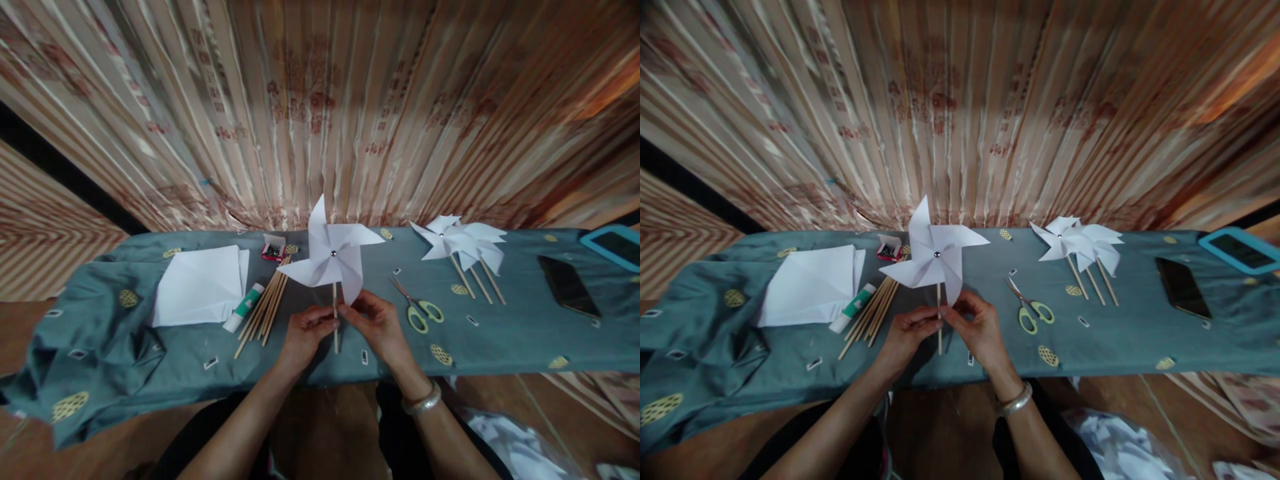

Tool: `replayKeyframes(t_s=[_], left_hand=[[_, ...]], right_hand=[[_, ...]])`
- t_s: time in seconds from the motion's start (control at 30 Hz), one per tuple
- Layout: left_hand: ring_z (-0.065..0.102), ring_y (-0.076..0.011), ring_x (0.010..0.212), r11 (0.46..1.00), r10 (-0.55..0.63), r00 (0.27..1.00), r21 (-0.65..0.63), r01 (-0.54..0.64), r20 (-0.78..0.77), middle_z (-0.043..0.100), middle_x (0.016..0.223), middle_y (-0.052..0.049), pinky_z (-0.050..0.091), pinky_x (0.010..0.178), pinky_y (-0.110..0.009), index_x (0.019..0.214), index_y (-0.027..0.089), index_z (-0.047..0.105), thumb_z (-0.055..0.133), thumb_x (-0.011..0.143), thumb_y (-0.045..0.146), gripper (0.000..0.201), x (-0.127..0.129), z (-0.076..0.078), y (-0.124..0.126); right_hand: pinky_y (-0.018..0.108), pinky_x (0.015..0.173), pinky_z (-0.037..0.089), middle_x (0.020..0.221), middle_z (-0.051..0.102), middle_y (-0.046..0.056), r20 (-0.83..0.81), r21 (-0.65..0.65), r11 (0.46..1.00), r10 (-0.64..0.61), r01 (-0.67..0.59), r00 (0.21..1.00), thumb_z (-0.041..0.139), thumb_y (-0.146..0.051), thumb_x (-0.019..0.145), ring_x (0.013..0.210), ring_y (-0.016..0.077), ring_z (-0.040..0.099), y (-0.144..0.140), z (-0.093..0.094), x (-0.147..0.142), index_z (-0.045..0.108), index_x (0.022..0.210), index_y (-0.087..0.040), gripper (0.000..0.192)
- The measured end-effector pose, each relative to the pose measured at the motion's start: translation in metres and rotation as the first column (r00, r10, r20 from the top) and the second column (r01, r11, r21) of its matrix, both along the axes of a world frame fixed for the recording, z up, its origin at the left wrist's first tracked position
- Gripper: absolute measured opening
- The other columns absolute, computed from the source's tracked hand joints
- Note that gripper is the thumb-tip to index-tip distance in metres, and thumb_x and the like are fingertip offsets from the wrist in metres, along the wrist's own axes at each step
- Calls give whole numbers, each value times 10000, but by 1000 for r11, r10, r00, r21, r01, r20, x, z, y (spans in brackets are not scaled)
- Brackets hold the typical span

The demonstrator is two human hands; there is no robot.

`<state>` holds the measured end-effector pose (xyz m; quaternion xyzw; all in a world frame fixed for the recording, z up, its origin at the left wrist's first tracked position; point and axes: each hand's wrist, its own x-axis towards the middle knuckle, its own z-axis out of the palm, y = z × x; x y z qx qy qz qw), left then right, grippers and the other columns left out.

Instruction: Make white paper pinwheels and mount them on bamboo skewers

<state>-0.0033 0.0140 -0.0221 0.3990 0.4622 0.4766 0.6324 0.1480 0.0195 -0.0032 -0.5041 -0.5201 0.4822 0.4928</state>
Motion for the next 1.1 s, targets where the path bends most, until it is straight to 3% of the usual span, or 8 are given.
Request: replayKeyframes(t_s=[0.27,0.57,0.73,0.93,1.1], left_hand=[[677,-181,785,999,-13,998,-41,15,56,764,824,-31,522,824,-316,818,198,801,828,563,257,263,4,-1,-3],[661,-165,695,997,-40,999,-64,41,13,761,764,-31,523,729,-295,828,175,799,841,545,275,303,7,-5,-7],[679,-172,719,997,-38,999,-71,38,8,778,808,-41,530,751,-298,813,185,799,848,537,285,298,6,-6,-8],[692,-182,745,996,-32,999,-83,31,-16,783,833,-56,537,769,-304,811,181,796,864,527,307,318,6,-6,-7],[686,-173,717,996,-25,1000,-89,25,-2,782,803,-47,537,747,-291,788,188,796,884,489,326,340,9,-6,-7]], right_hand=[[298,668,517,744,723,4,-69,-63,995,-77,73,995,843,-355,592,678,164,636,3,-10,-3,714,843,-199,323],[266,606,500,690,702,-27,-163,-99,987,-142,128,976,873,-383,522,611,130,609,5,-3,-6,702,804,-206,374],[275,631,512,716,716,-14,-170,-53,996,-83,75,982,836,-457,597,640,144,637,7,5,5,710,830,-208,364],[264,689,502,746,736,-18,-155,24,964,-259,265,954,843,-429,616,685,130,645,12,15,30,718,862,-225,343],[240,645,486,692,720,-40,-204,2,976,-212,217,956,847,-396,621,633,110,622,10,17,28,733,850,-243,298]])
